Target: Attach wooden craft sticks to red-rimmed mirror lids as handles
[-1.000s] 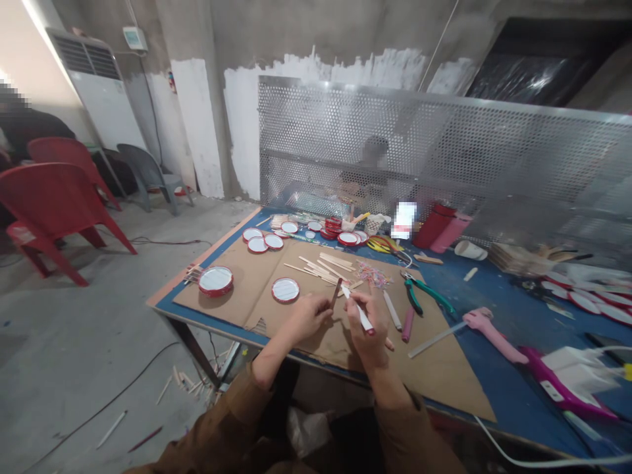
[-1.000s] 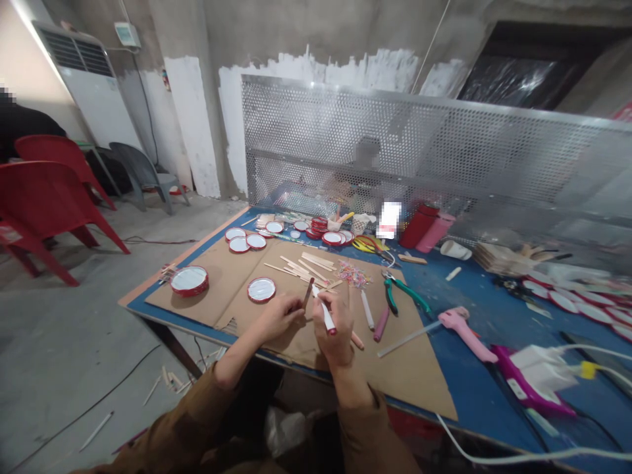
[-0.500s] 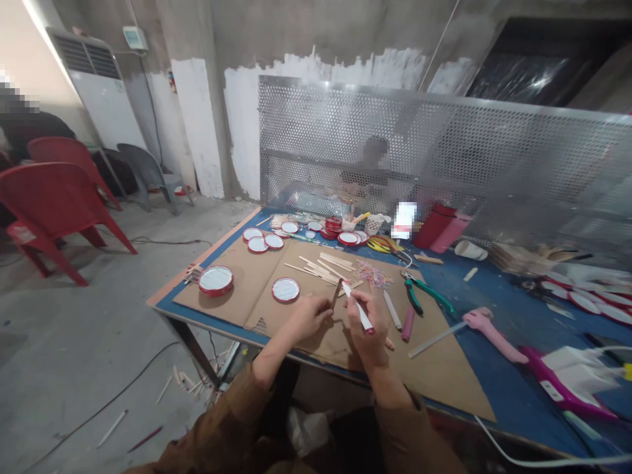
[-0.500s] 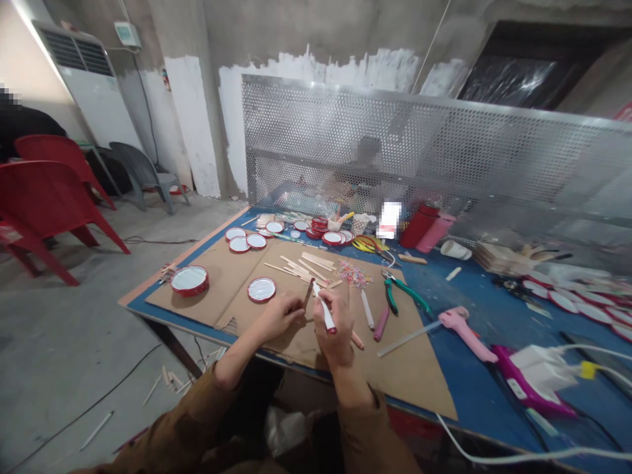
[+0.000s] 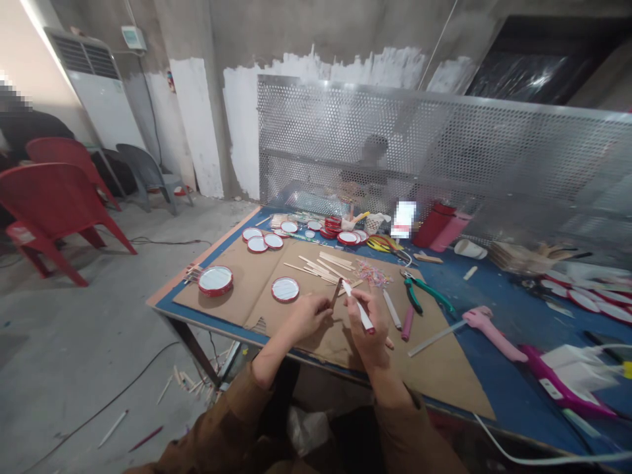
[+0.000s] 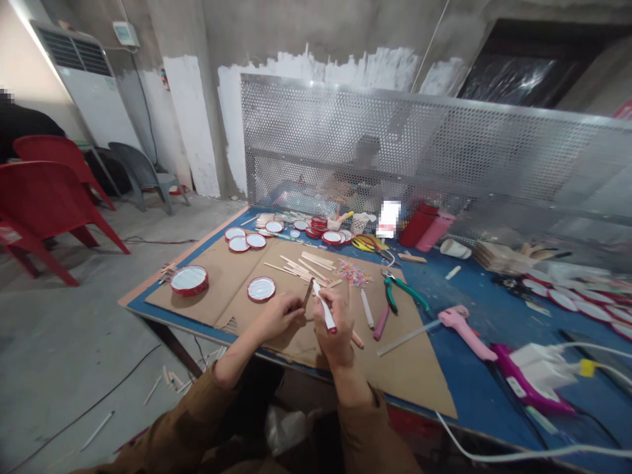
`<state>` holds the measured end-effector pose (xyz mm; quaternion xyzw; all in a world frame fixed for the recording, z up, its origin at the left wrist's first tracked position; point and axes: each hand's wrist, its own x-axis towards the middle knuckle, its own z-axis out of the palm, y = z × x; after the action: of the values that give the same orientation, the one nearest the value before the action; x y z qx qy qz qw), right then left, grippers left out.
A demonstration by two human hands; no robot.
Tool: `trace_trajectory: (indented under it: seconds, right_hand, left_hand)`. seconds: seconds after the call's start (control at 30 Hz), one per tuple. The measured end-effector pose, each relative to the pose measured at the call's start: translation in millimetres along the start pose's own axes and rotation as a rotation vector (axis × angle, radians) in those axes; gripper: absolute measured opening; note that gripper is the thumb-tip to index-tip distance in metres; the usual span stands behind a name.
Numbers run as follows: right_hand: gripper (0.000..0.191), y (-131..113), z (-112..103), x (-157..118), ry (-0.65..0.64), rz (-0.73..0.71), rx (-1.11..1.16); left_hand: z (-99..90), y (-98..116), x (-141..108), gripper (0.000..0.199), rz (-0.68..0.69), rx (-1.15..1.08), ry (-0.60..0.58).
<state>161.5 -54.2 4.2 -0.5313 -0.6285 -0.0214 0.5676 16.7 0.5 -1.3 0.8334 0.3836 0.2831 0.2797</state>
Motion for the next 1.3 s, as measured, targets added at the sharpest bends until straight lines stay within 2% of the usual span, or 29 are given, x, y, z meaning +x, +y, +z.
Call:
trace_trajectory:
  seconds: [0.83, 1.3]
  right_hand:
    - [0.009, -7.3, -4.3, 2.9, -0.030, -0.050, -0.057]
    - [0.010, -5.8, -3.6, 0.6, 0.000, -0.005, -0.054]
  left_hand:
    - [3.4, -3.7, 0.8, 0.014, -0.006, -0.006, 0.009]
    - [0.5, 0.0, -0.3, 0.015, -0.007, -0.004, -0.003]
